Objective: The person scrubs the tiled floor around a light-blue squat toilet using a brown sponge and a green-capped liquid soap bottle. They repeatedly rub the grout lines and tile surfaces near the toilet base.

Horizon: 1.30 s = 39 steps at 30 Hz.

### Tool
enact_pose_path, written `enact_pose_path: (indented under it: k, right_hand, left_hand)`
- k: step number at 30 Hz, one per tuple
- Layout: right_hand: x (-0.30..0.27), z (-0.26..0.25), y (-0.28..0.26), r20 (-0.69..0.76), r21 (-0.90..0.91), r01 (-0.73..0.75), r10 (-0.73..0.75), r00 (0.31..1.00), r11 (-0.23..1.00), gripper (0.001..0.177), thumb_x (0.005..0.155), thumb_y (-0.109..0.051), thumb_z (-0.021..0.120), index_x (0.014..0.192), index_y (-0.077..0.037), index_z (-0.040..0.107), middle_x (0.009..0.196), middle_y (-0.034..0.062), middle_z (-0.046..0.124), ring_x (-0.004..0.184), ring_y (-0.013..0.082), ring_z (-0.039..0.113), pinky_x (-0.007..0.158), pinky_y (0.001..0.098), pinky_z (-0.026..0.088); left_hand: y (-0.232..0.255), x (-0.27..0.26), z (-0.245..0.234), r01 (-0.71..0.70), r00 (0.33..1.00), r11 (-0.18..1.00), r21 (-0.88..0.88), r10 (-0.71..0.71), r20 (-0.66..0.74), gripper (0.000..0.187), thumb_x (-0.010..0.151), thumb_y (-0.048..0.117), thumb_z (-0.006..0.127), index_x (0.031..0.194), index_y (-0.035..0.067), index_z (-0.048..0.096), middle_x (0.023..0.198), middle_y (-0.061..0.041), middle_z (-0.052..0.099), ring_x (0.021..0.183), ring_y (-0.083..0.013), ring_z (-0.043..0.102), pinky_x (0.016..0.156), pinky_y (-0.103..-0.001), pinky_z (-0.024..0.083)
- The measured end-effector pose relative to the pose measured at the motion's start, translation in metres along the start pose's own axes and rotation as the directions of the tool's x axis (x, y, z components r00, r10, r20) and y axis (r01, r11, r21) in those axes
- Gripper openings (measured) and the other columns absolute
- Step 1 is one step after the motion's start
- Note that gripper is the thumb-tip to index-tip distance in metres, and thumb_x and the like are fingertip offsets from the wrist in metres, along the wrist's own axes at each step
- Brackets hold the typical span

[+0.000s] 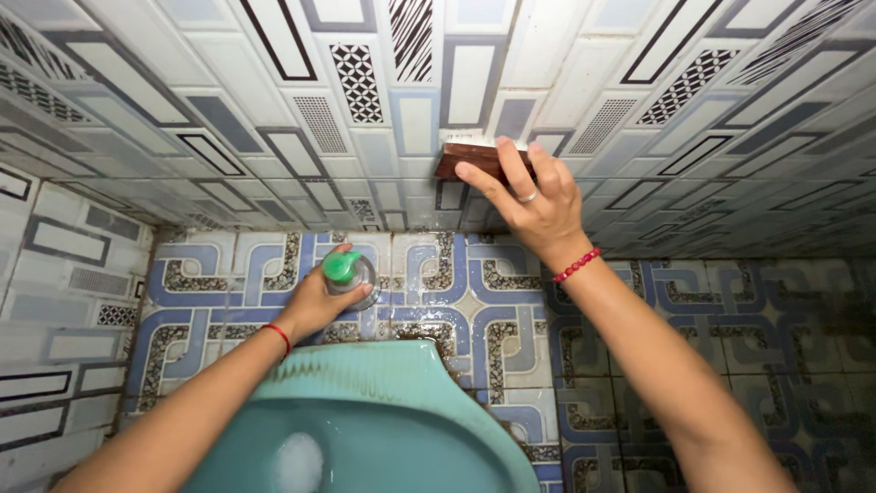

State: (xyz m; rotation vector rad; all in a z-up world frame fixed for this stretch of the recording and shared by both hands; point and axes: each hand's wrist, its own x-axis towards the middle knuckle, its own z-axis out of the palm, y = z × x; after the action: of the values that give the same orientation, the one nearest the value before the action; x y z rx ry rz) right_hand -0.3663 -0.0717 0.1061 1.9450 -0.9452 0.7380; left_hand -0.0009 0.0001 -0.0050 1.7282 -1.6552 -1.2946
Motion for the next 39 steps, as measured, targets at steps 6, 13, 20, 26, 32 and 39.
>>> enact_pose_path:
  k: [6, 13, 20, 26, 32, 39]
  right_hand:
    - [-0.003, -0.003, 0.010, 0.019, 0.024, -0.032, 0.031, 0.999, 0.999, 0.047, 0.106, -0.019, 0.071, 0.149, -0.038, 0.065, 0.142, 0.0055, 0.055, 0.123, 0.0261, 0.048, 0.100, 0.0369, 0.046]
    - [0.018, -0.015, 0.047, -0.051, 0.033, -0.238, 0.240, 0.970, 0.971, 0.059, 0.101, -0.006, 0.079, 0.154, -0.025, 0.061, 0.146, 0.0132, 0.052, 0.126, 0.0306, 0.047, 0.106, 0.0426, 0.043]
    - [0.052, -0.032, 0.061, -0.118, 0.158, -0.438, 0.457, 0.882, 0.885, 0.076, 0.092, -0.003, 0.078, 0.161, -0.017, 0.049, 0.156, 0.0140, 0.043, 0.125, 0.0306, 0.045, 0.108, 0.0409, 0.041]
    - [0.054, -0.020, 0.062, -0.135, 0.157, -0.342, 0.363, 0.922, 0.927, 0.067, 0.101, -0.003, 0.079, 0.161, -0.013, 0.049, 0.162, 0.0198, 0.039, 0.143, 0.0374, 0.041, 0.118, 0.0476, 0.039]
    - [0.024, 0.000, 0.052, -0.061, 0.132, -0.138, 0.147, 0.987, 0.982, 0.050, 0.102, -0.002, 0.074, 0.149, -0.017, 0.065, 0.157, 0.0142, 0.051, 0.146, 0.0388, 0.043, 0.116, 0.0509, 0.042]
    - [-0.025, -0.001, 0.044, 0.040, 0.091, -0.103, 0.100, 0.994, 0.990, 0.045, 0.097, -0.005, 0.073, 0.138, -0.021, 0.072, 0.152, 0.0086, 0.055, 0.143, 0.0380, 0.046, 0.112, 0.0520, 0.045]
  left_hand:
    - [0.003, 0.002, -0.001, -0.016, 1.000, 0.999, 0.048, 0.016, 0.002, 0.090, 0.077, 0.038, 0.084, 0.153, 0.011, 0.043, 0.139, -0.013, 0.062, 0.126, -0.0202, 0.062, 0.107, -0.034, 0.046]
    - [0.004, 0.001, -0.003, -0.015, 1.000, 0.999, 0.040, 0.015, 0.003, 0.091, 0.075, 0.040, 0.084, 0.152, 0.014, 0.043, 0.139, -0.013, 0.063, 0.127, -0.0225, 0.062, 0.107, -0.034, 0.046]
    - [0.005, 0.002, -0.003, -0.024, 1.000, 0.996, 0.080, 0.024, 0.007, 0.090, 0.077, 0.041, 0.084, 0.152, 0.014, 0.043, 0.136, -0.013, 0.065, 0.125, -0.0225, 0.064, 0.107, -0.035, 0.047]
    - [0.005, 0.002, -0.001, 0.022, 1.000, 0.999, 0.047, -0.022, -0.001, 0.091, 0.075, 0.040, 0.084, 0.153, 0.016, 0.043, 0.135, -0.012, 0.066, 0.124, -0.0213, 0.064, 0.107, -0.034, 0.048]
    - [0.000, 0.004, 0.000, 0.003, 1.000, 1.000, 0.021, -0.003, -0.002, 0.092, 0.076, 0.040, 0.084, 0.153, 0.014, 0.042, 0.135, -0.011, 0.066, 0.124, -0.0203, 0.064, 0.107, -0.034, 0.047]
    - [-0.008, 0.009, 0.001, -0.001, 1.000, 1.000, -0.005, 0.001, 0.017, 0.094, 0.076, 0.039, 0.084, 0.155, 0.013, 0.040, 0.135, -0.011, 0.067, 0.123, -0.0193, 0.064, 0.107, -0.033, 0.047]
